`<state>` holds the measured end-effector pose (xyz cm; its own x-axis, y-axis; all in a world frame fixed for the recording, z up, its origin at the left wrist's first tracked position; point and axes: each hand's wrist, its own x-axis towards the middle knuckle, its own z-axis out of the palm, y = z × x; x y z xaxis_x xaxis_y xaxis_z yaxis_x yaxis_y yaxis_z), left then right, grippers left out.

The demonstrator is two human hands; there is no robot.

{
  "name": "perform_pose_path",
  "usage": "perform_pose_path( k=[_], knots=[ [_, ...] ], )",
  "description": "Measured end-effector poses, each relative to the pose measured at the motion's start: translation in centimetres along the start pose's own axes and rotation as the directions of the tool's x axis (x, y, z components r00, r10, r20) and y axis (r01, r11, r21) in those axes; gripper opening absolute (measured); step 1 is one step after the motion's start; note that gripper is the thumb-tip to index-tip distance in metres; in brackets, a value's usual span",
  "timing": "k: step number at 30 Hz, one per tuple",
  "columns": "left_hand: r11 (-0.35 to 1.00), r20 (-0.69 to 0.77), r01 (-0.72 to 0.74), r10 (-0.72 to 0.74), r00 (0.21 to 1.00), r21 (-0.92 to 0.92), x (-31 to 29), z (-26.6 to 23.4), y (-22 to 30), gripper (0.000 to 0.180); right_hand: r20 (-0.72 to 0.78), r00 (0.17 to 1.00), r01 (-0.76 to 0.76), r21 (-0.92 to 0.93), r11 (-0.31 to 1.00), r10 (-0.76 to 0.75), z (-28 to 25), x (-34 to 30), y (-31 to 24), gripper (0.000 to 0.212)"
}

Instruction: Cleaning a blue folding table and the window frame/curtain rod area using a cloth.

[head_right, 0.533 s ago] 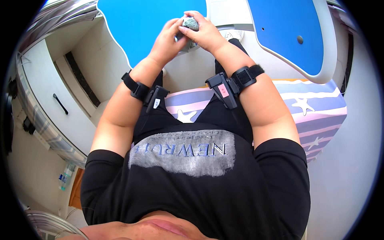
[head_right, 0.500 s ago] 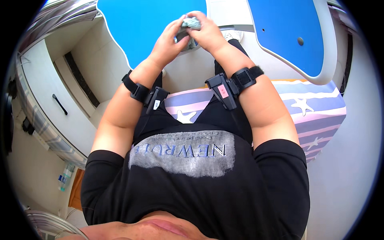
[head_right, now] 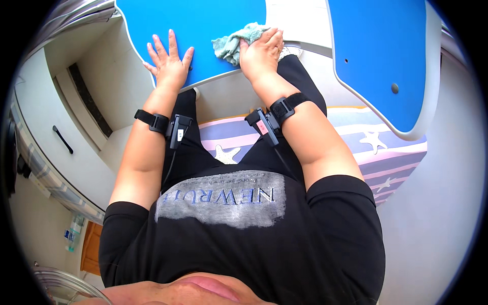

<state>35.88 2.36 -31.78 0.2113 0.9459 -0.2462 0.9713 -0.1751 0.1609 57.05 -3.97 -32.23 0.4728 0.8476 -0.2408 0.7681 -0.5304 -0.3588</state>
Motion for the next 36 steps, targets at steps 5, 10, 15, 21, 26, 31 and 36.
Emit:
perform_pose_path(
  k=[5, 10, 15, 21, 26, 31, 36],
  knots=[
    [1.0, 0.031, 0.024, -0.024, 0.999, 0.014, -0.4, -0.2, -0.5, 0.081, 0.012, 0.994, 0.106, -0.283, 0.953, -0.107, -2.3, 2.1, -1.3, 0.083],
    [1.0, 0.026, 0.0, 0.0, 1.0, -0.015, 0.0, -0.1, 0.2, 0.079, -0.071, 0.997, 0.016, -0.068, 0.998, -0.021, -0.9, 6.4, 0.5, 0.072],
    [1.0, 0.002, -0.003, 0.003, 1.0, 0.003, -0.3, -0.7, 0.1, 0.078, -0.098, 0.991, 0.097, 0.102, 0.99, -0.087, -2.7, 7.5, 1.3, 0.078],
    [0.992, -0.09, 0.057, -0.067, 0.994, -0.113, 1.0, -1.6, -1.1, 0.076, -0.107, 0.988, 0.127, 0.191, 0.973, -0.108, -2.0, 3.8, -1.1, 0.092],
    [0.997, -0.076, 0.068, -0.071, 0.995, -0.042, 1.9, -1.8, -2.4, 0.076, -0.145, 0.984, 0.123, 0.122, 0.985, -0.105, -0.6, 6.3, -1.3, 0.08],
    [0.997, -0.094, 0.062, -0.057, 0.994, 0.05, 1.9, -1.7, -2.4, 0.077, -0.171, 0.977, 0.146, 0.082, 0.986, -0.13, -0.6, 10.3, -1.2, 0.073],
    [0.996, -0.084, 0.069, -0.065, 0.994, 0.055, 1.8, -1.6, -2.1, 0.078, -0.274, 0.945, 0.237, 0.192, 0.952, -0.179, -2.0, 14.4, -1.0, 0.054]
  ],
)
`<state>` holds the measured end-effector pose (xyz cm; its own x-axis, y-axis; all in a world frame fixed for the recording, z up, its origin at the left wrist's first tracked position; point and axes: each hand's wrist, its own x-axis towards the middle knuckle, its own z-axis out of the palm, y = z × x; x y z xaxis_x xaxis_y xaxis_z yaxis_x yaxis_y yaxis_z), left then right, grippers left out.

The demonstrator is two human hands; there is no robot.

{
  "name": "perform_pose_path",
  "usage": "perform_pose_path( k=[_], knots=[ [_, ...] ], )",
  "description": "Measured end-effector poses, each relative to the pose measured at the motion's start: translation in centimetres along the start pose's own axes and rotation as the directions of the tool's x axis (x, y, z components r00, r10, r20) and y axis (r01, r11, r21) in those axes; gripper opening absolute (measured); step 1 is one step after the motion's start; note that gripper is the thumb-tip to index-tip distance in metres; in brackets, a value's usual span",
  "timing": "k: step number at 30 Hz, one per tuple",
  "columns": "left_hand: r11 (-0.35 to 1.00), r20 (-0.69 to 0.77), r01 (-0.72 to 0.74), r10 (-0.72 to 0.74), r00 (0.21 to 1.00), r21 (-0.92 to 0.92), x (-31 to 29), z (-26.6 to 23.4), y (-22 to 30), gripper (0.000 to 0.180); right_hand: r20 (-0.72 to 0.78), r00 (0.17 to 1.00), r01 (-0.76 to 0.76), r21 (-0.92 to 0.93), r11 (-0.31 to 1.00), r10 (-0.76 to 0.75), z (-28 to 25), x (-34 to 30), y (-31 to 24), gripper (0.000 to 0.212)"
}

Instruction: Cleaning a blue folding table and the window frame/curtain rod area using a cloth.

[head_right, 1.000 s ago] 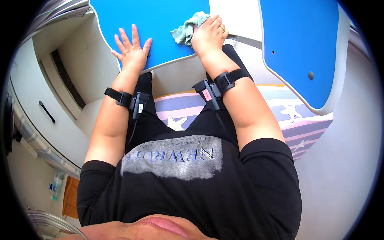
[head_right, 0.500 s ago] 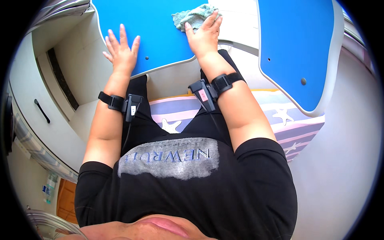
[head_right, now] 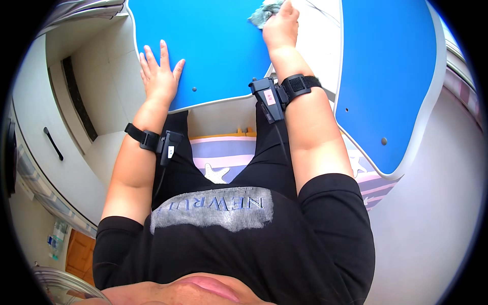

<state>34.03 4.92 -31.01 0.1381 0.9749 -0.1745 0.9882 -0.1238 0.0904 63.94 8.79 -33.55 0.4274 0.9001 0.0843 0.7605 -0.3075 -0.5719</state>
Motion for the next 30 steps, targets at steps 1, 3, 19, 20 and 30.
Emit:
perform_pose_path(
  k=[1, 3, 19, 20, 30],
  knots=[
    [1.0, 0.005, 0.002, -0.002, 1.0, 0.007, -0.1, 0.0, -0.3, 0.078, -0.042, 0.999, -0.015, 0.057, 0.998, 0.018, -0.5, 0.5, -1.2, 0.056],
    [1.0, 0.006, 0.004, -0.004, 1.0, 0.008, -0.2, -0.1, -0.3, 0.078, -0.008, 0.999, 0.046, -0.027, 0.999, -0.046, 0.4, 0.1, -1.3, 0.057],
    [1.0, 0.005, -0.002, 0.002, 1.0, -0.026, -0.4, -0.1, -0.2, 0.078, 0.11, 0.857, 0.508, -0.028, 0.861, -0.503, 2.4, 7.0, -3.2, 0.056],
    [1.0, 0.014, 0.002, -0.002, 1.0, -0.019, -0.5, -0.2, -0.5, 0.078, -0.015, 0.83, 0.557, 0.084, 0.826, -0.558, 2.2, 7.3, -4.4, 0.057],
    [1.0, 0.026, 0.004, -0.004, 1.0, -0.015, -0.2, -0.4, 0.3, 0.08, 0.236, 0.867, 0.449, 0.011, 0.894, -0.438, 6.7, 7.7, -7.5, 0.049]
  ],
)
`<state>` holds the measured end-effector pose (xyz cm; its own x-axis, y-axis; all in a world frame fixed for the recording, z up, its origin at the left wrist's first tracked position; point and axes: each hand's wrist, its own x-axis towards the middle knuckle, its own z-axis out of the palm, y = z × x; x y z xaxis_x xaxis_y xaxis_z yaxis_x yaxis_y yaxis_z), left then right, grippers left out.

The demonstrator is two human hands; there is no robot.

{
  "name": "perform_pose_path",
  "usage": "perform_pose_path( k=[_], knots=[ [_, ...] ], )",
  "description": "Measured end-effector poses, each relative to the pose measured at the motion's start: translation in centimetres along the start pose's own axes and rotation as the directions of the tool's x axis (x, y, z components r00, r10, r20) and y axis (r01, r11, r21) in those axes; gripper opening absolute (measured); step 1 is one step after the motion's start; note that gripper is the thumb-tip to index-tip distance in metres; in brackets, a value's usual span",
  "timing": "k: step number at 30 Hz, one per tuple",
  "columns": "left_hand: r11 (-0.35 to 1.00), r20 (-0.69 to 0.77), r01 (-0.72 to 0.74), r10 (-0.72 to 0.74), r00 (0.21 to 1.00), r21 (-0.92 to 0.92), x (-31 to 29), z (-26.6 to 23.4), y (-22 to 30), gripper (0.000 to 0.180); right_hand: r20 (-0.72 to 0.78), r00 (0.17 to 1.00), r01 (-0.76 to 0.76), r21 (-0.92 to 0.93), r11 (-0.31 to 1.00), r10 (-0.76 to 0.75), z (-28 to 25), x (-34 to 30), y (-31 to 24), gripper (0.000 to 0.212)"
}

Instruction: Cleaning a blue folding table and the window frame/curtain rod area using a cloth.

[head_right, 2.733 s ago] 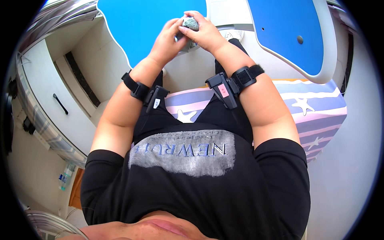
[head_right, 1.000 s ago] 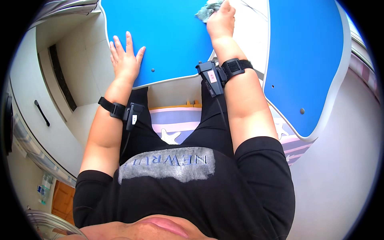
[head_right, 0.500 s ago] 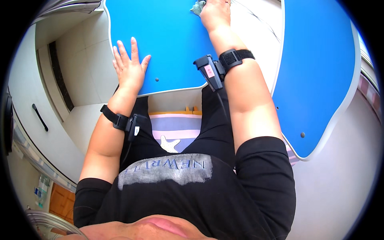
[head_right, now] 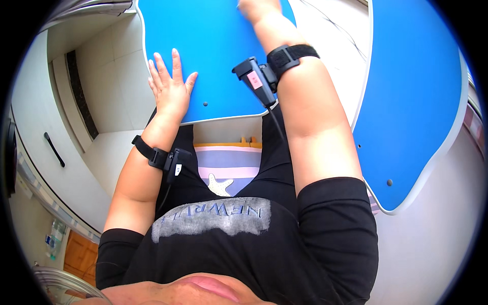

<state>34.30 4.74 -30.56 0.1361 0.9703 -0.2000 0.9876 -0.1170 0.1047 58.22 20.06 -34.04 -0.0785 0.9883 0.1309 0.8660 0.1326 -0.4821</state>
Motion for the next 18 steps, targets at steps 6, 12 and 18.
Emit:
perform_pose_path(
  k=[6, 12, 18],
  knots=[
    [1.0, 0.005, 0.009, -0.009, 1.0, 0.003, -0.3, 0.1, -0.6, 0.081, 0.229, 0.949, 0.127, 0.346, 0.93, -0.215, -1.9, -3.8, -6.9, 0.057],
    [0.945, -0.258, -0.187, 0.117, 0.959, -0.268, 3.5, -3.3, 2.1, 0.065, -0.228, 0.885, -0.411, 0.03, 0.911, 0.407, -4.9, -9.0, 1.6, 0.073],
    [0.906, -0.355, -0.379, 0.296, 0.887, -0.191, 9.4, -2.5, 6.9, 0.059, 0.208, 0.704, -0.647, -0.203, 0.735, 0.678, -3.6, -12.9, 0.2, 0.089]
  ],
)
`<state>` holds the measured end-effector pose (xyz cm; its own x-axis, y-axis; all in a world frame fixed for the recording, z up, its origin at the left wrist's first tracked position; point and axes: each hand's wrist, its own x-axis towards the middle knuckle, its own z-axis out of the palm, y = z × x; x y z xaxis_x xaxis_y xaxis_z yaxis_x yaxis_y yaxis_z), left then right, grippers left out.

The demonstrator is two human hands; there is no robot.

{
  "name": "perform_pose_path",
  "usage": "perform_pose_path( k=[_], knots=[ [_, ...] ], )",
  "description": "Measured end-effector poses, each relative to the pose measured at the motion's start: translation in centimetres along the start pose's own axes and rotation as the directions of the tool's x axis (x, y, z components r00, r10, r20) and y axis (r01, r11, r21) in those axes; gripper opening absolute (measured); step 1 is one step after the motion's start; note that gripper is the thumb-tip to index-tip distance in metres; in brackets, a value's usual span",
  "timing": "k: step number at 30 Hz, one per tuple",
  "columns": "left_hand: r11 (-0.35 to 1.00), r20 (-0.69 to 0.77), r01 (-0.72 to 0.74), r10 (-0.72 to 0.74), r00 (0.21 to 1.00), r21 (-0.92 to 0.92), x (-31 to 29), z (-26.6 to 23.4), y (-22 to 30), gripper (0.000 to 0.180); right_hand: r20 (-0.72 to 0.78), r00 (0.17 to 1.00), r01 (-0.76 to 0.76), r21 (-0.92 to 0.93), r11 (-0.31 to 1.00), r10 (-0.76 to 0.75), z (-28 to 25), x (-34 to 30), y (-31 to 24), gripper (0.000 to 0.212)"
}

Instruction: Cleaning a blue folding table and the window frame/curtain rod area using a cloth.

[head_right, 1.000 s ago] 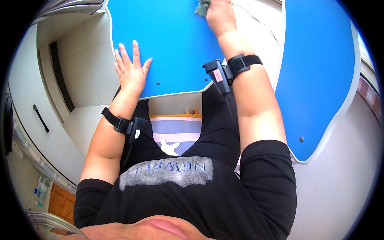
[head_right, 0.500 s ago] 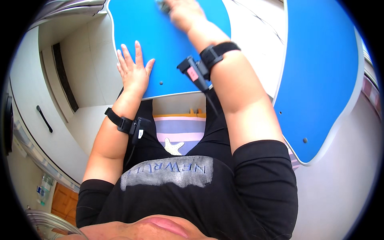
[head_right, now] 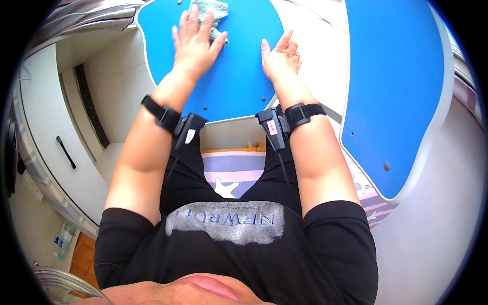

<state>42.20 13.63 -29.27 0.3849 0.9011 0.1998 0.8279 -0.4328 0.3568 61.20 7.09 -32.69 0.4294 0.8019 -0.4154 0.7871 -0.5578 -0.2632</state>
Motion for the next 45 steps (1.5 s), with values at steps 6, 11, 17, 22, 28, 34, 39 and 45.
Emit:
perform_pose_path(
  k=[6, 11, 17, 22, 28, 34, 39, 45],
  knots=[
    [0.997, 0.178, -0.02, 0.006, 0.984, 0.078, 0.5, 1.3, -2.8, 0.06, 0.069, 0.997, 0.017, 0.064, 0.998, -0.022, -1.0, -0.5, -0.4, 0.118],
    [0.952, -0.027, 0.035, -0.028, 0.999, 0.303, -1.2, 0.8, -8.0, 0.051, 0.084, 0.996, 0.024, 0.099, 0.995, -0.032, -1.1, -0.2, 0.1, 0.126],
    [0.95, -0.097, 0.249, -0.234, 0.967, 0.187, -0.4, -0.2, -9.8, 0.046, 0.111, 0.994, -0.01, 0.098, 0.995, -0.001, -1.1, 0.0, 0.3, 0.125],
    [0.939, -0.225, 0.329, -0.302, 0.927, 0.097, 2.1, 2.8, -9.6, 0.052, 0.119, 0.993, 0.006, 0.109, 0.994, -0.019, -1.1, -0.2, -0.6, 0.126],
    [0.991, -0.13, 0.129, -0.131, 0.983, -0.026, 4.7, 4.7, -3.9, 0.056, 0.105, 0.994, 0.011, 0.092, 0.996, -0.021, -0.9, -0.5, -0.2, 0.126],
    [0.977, 0.067, -0.087, 0.102, 0.993, -0.196, 5.8, 3.5, -3.7, 0.061, 0.078, 0.996, 0.031, 0.115, 0.993, -0.04, -0.8, -0.5, 0.1, 0.124],
    [0.996, -0.046, 0.08, -0.078, 0.996, 0.047, 6.9, 4.3, -2.7, 0.067, 0.14, 0.99, 0.01, 0.132, 0.991, -0.028, -1.6, -0.5, -0.8, 0.124],
    [0.972, 0.043, -0.189, 0.196, 0.98, -0.14, 5.9, 4.2, 1.6, 0.058, 0.111, 0.994, 0.011, 0.117, 0.993, -0.024, -1.4, -0.4, -0.2, 0.124]
  ],
)
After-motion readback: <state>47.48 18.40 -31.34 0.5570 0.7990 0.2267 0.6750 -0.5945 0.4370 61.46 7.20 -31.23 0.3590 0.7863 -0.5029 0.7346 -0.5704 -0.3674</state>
